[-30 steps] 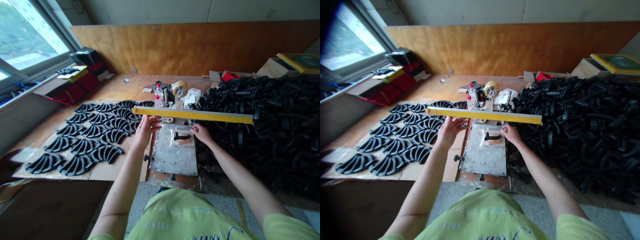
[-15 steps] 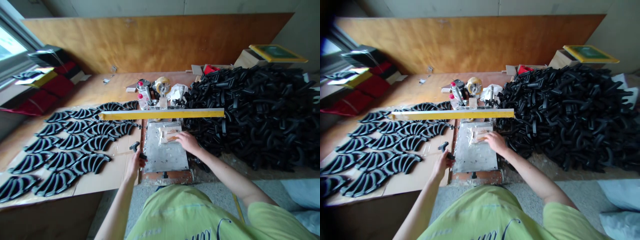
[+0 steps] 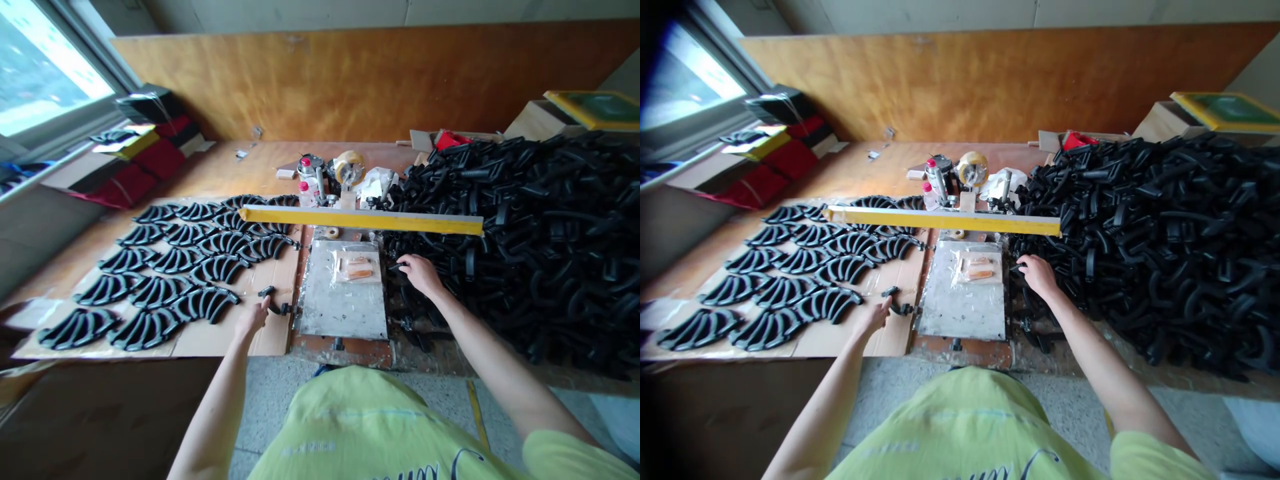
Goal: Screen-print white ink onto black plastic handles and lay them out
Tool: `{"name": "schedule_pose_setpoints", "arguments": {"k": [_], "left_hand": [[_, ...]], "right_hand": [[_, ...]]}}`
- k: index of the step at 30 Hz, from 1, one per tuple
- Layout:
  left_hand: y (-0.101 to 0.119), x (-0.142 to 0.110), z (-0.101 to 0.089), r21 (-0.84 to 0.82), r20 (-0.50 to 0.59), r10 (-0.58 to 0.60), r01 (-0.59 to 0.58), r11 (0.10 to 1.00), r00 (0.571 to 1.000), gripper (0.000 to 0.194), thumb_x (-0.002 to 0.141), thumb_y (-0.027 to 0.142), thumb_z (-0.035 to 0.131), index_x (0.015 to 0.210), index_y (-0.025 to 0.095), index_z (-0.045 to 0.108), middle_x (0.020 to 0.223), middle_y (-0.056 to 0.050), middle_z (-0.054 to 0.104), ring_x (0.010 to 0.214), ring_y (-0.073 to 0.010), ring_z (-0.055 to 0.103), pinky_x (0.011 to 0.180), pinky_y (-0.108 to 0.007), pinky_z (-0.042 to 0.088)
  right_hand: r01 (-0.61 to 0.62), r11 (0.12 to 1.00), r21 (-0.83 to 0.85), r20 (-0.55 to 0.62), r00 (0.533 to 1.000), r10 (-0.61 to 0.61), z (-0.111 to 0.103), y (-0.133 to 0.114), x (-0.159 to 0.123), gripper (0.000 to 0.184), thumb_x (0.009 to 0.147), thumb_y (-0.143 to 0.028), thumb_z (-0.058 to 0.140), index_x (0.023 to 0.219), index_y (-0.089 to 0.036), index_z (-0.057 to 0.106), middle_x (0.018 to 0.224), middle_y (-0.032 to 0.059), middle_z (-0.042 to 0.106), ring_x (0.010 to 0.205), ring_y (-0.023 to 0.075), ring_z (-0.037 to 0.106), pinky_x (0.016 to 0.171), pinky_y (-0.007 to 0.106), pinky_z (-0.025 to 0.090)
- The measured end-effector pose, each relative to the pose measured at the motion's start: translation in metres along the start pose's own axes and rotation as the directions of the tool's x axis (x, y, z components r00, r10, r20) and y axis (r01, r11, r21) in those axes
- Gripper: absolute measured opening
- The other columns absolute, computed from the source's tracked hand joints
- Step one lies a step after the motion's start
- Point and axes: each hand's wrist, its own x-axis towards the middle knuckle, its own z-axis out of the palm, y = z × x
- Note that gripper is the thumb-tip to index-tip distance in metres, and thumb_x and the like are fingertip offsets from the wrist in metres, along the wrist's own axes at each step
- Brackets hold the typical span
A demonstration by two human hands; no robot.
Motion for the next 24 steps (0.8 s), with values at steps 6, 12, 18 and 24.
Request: {"name": "schedule_pose_setpoints", "arguments": {"k": [6,12,18,24], "left_hand": [[0.059,-0.014,-0.018,-0.213,-0.181,0.151,-0.189,0.959,0.972,0.055,0.089,0.062,0.027,0.083,0.019,0.061,0.057,-0.001,0.058,0.05,-0.0153,0.054,0.051,-0.025,0.038],[0.145,-0.047,-0.05,-0.6,-0.421,0.331,-0.533,0.596,0.844,0.043,0.085,0.059,0.049,0.087,0.017,0.062,0.052,0.003,0.053,0.041,-0.0079,0.043,0.042,-0.018,0.031],[0.204,-0.081,-0.075,-0.733,-0.593,0.319,-0.659,0.165,0.739,0.044,0.085,0.06,0.05,0.103,0.02,0.059,0.058,0.004,0.058,0.042,-0.0071,0.044,0.042,-0.018,0.033],[0.223,-0.088,-0.073,-0.803,-0.551,0.32,-0.594,0.046,0.77,0.052,0.085,0.062,0.047,0.102,0.016,0.064,0.056,0.001,0.057,0.045,-0.0093,0.048,0.043,-0.02,0.037]], "right_hand": [[0.247,0.878,0.409,0.215,0.909,-0.356,0.027,-0.083,0.069,0.02,0.08,-0.01,0.058,0.09,-0.019,0.072,0.083,0.0003,0.067,0.075,0.0139,0.06,0.072,0.024,0.043],[0.171,0.934,0.313,0.087,0.974,-0.207,0.068,-0.113,0.086,0.017,0.079,-0.018,0.064,0.093,-0.02,0.073,0.089,0.0021,0.069,0.076,0.0157,0.06,0.073,0.027,0.044],[0.365,0.925,0.108,-0.172,0.923,-0.344,0.073,-0.109,0.048,0.032,0.093,-0.033,0.051,0.119,-0.022,0.065,0.12,0.0076,0.066,0.115,0.0231,0.055,0.099,0.038,0.038],[0.495,0.869,-0.024,-0.071,0.866,-0.495,0.089,-0.104,0.026,0.049,0.093,-0.038,0.051,0.14,-0.023,0.047,0.146,0.0064,0.043,0.136,0.0261,0.038,0.112,0.048,0.025]]}}
